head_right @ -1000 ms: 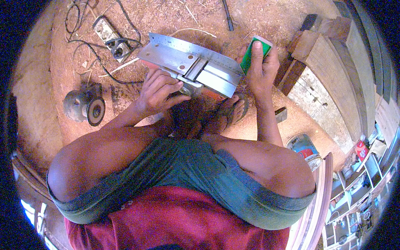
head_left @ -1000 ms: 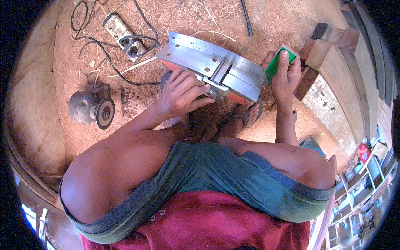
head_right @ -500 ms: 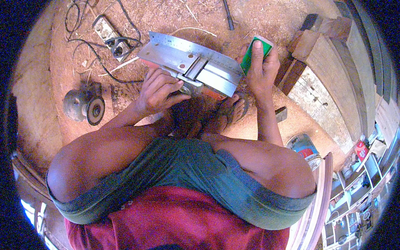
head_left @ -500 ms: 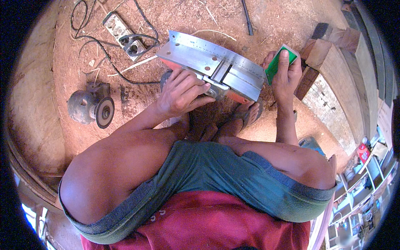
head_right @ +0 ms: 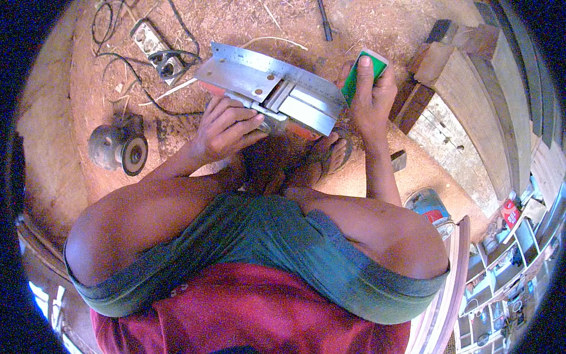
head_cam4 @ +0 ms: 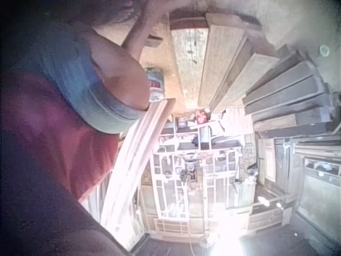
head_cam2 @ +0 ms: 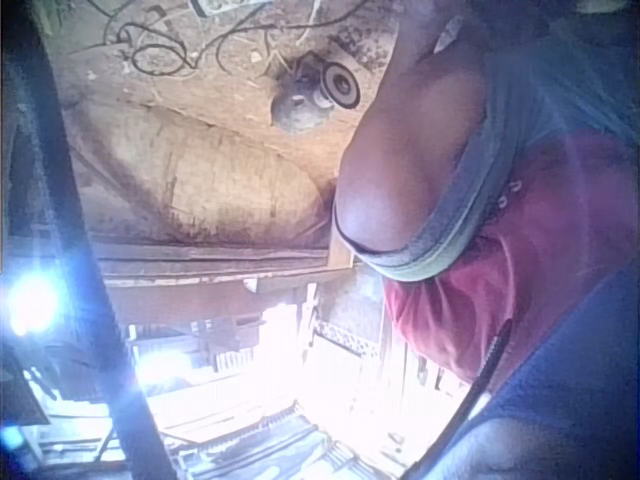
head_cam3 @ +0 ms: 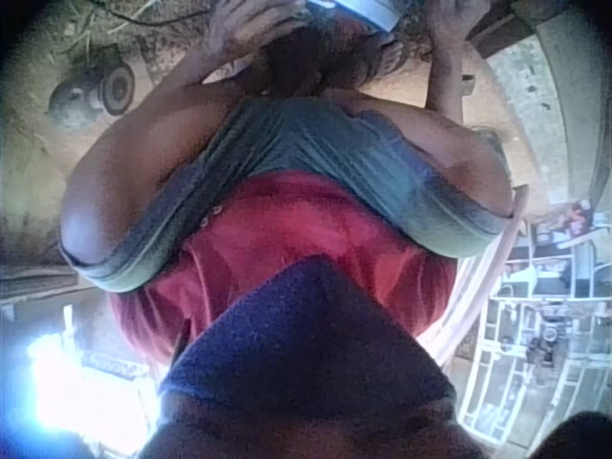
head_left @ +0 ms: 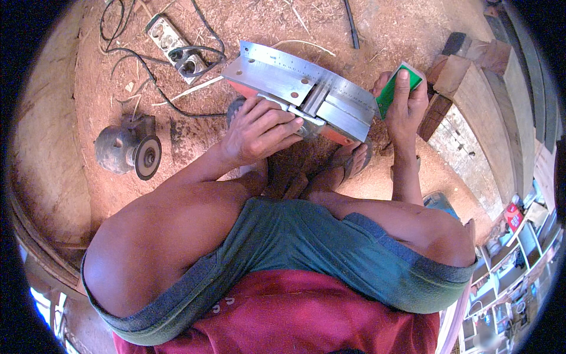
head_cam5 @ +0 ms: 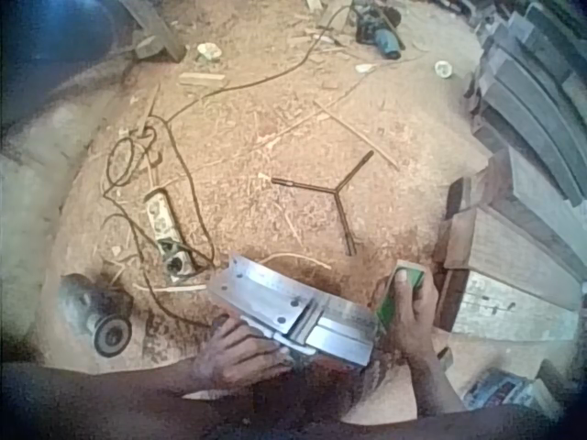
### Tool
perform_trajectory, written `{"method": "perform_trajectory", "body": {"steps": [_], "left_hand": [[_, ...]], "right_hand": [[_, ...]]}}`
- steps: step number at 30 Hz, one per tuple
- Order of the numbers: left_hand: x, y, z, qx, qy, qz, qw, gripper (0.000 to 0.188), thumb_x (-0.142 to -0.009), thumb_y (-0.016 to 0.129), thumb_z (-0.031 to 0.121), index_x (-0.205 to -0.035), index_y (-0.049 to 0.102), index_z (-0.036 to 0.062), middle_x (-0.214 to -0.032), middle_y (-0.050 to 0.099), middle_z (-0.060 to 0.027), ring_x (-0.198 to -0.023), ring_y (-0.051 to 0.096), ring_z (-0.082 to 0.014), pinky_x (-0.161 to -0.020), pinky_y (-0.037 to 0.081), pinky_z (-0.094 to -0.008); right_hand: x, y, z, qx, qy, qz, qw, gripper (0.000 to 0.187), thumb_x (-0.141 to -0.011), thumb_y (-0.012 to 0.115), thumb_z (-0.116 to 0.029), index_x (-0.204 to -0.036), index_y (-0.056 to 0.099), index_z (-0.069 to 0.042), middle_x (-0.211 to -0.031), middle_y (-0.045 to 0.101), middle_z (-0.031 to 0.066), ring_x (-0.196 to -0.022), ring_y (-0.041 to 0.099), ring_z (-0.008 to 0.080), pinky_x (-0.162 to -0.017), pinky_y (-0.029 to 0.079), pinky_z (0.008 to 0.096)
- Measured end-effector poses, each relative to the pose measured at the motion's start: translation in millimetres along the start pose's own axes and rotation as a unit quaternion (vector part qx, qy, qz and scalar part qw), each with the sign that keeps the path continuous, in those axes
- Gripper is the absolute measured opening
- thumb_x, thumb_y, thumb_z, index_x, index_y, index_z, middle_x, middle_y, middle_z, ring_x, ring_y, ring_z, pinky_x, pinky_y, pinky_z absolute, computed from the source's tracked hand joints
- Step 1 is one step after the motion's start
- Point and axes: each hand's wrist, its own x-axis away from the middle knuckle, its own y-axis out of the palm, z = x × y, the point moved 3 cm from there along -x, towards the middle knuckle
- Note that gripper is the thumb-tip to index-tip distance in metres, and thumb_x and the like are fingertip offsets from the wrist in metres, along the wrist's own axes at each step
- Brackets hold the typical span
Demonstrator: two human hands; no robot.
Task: The person holds a power plane and uses a socket wrench to tighten bolts on the tool while sitting on the floor.
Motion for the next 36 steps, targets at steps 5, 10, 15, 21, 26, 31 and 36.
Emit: {"method": "perform_trajectory", "body": {"steps": [5,10,15,21,26,31,36], "left_hand": [[-1.0,-1.4,-0.4,0.004,0.014,-0.002,1.000,0.045,-0.077,0.092,0.020,-0.118,0.078,0.0087,-0.108,0.069,-0.0011,-0.096,0.066,-0.0218,-0.083,0.051,-0.0415],[-0.2,-2.2,-0.3,0.006,0.015,-0.010,1.000,0.046,-0.078,0.091,0.020,-0.121,0.077,0.0084,-0.109,0.069,-0.0014,-0.096,0.066,-0.0219,-0.084,0.051,-0.0427],[-0.8,-1.5,-0.6,0.005,0.020,-0.011,1.000,0.047,-0.078,0.090,0.020,-0.122,0.077,0.0082,-0.109,0.069,-0.0016,-0.097,0.066,-0.0224,-0.084,0.051,-0.0427],[1.9,-0.9,-1.6,0.009,0.025,-0.012,1.000,0.045,-0.080,0.088,0.020,-0.122,0.077,0.0083,-0.110,0.070,-0.0024,-0.098,0.066,-0.0238,-0.084,0.051,-0.0426],[-0.3,-3.5,-0.7,0.010,0.019,-0.015,1.000,0.045,-0.081,0.087,0.019,-0.123,0.077,0.0085,-0.110,0.070,-0.0026,-0.098,0.066,-0.0239,-0.084,0.051,-0.0429],[-0.2,-2.7,-1.2,0.010,0.025,-0.019,0.999,0.045,-0.081,0.087,0.019,-0.124,0.076,0.0090,-0.110,0.070,-0.0021,-0.098,0.066,-0.0236,-0.084,0.051,-0.0431],[2.0,-2.2,-1.4,0.013,0.019,-0.031,0.999,0.045,-0.082,0.085,0.018,-0.126,0.076,0.0098,-0.113,0.070,-0.0021,-0.100,0.066,-0.0235,-0.087,0.051,-0.0442]], "right_hand": [[1.5,2.3,-6.7,0.010,0.016,0.022,1.000,0.027,-0.117,0.049,-0.029,-0.111,0.053,-0.003,-0.081,0.069,0.0111,-0.068,0.066,0.0170,-0.062,0.056,0.0321],[0.4,3.9,-7.2,-0.001,0.008,0.014,1.000,0.026,-0.117,0.049,-0.029,-0.109,0.052,-0.004,-0.079,0.068,0.0110,-0.067,0.066,0.0167,-0.062,0.055,0.0316],[0.8,2.4,-7.6,0.005,0.006,0.017,1.000,0.025,-0.117,0.051,-0.028,-0.109,0.053,-0.004,-0.079,0.068,0.0111,-0.067,0.065,0.0166,-0.062,0.055,0.0315],[0.5,1.9,-5.0,0.026,-0.008,0.032,0.999,0.025,-0.117,0.051,-0.027,-0.109,0.054,-0.003,-0.080,0.069,0.0116,-0.068,0.066,0.0173,-0.062,0.055,0.0324],[-0.2,2.4,-6.3,0.008,-0.007,0.019,1.000,0.025,-0.117,0.051,-0.026,-0.109,0.054,-0.003,-0.081,0.069,0.0118,-0.068,0.067,0.0179,-0.063,0.056,0.0333],[-0.8,-1.6,-3.6,0.018,-0.013,0.011,1.000,0.025,-0.117,0.052,-0.027,-0.110,0.054,-0.003,-0.081,0.069,0.0123,-0.069,0.067,0.0184,-0.063,0.056,0.0335],[-0.4,-0.2,-3.0,-0.013,-0.003,0.018,1.000,0.024,-0.117,0.052,-0.027,-0.112,0.055,-0.004,-0.082,0.068,0.0125,-0.069,0.066,0.0183,-0.064,0.056,0.0340]]}}
